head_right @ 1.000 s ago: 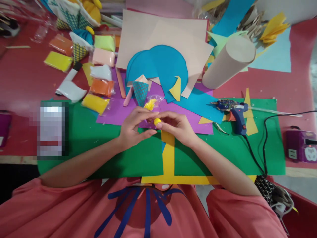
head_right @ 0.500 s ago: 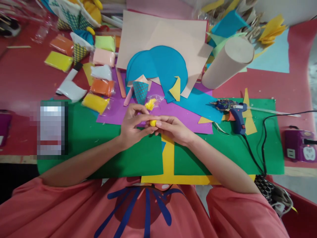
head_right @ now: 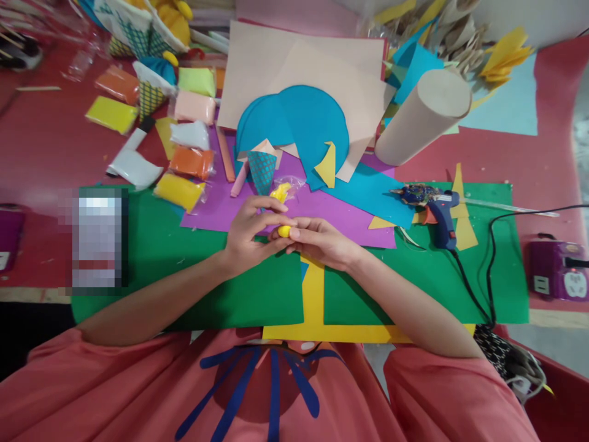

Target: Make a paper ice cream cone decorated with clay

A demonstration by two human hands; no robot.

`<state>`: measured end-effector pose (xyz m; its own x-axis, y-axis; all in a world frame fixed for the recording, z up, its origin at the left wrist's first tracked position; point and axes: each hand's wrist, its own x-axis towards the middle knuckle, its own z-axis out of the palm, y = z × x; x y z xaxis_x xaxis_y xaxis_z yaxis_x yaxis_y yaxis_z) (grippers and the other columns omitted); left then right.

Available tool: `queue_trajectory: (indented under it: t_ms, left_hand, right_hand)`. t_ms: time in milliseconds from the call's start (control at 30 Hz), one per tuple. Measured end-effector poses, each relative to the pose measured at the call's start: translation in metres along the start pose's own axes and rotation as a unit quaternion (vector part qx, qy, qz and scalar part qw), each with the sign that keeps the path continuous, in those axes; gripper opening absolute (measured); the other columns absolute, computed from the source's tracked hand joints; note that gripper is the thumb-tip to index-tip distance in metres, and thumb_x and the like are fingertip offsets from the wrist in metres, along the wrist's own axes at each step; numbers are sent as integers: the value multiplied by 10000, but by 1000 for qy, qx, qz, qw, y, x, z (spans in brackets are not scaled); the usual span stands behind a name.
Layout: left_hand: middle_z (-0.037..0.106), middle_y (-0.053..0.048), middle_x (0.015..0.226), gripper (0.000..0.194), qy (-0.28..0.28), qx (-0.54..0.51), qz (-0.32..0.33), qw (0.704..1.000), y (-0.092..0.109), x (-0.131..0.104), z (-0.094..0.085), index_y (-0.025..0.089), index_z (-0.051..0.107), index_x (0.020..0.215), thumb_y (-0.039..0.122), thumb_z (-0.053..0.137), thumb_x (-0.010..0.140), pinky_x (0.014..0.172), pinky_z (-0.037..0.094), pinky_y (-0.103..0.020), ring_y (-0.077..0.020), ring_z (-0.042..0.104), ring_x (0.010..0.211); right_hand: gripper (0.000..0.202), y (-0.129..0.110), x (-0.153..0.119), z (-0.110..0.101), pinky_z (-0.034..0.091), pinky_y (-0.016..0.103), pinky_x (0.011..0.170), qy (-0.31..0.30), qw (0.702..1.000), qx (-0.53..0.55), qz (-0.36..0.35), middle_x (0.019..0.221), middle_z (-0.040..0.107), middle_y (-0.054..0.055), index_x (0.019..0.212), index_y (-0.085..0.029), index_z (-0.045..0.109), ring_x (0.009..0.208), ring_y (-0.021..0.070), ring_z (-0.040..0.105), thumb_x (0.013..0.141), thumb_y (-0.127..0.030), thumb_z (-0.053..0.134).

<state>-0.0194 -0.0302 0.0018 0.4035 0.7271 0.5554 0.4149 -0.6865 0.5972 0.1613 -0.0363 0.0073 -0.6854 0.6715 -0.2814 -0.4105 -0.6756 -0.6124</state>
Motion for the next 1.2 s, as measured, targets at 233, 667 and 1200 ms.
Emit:
queue_trajectory:
  t_ms: [233, 667, 1200]
  left_hand:
    - [662, -62, 1038, 342, -12, 2, -18, 1000, -1, 1, -2, 243, 702, 961, 535, 528, 927, 884, 531, -344, -177, 625, 989]
    - [670, -59, 1116, 291, -35, -35, -6, 999, -1, 3, -3, 234, 652, 1065, 470, 615, 899, 928, 520, -340, -181, 632, 1065]
    - [695, -73, 1129, 239, 11, -53, 47, 997, 0, 5, -1, 223, 648, 1101, 387, 564, 950, 938, 533, -323, -162, 655, 1077]
  right_hand:
    - [281, -3, -2, -2, 566, 221, 722, 16, 1000, -26, -9, 859, 743, 19, 888, -187, 760, 769, 102, 678, 703, -377, 850]
    - [334, 0, -2, -3, 571, 292, 837, 57, 994, -82, -51, 876, 742, 14, 897, -195, 710, 827, 129, 703, 683, -407, 855]
    - [260, -3, -4, -1, 555, 194, 769, 31, 999, -12, -23, 842, 745, -17, 885, -213, 769, 777, 77, 692, 680, -334, 873]
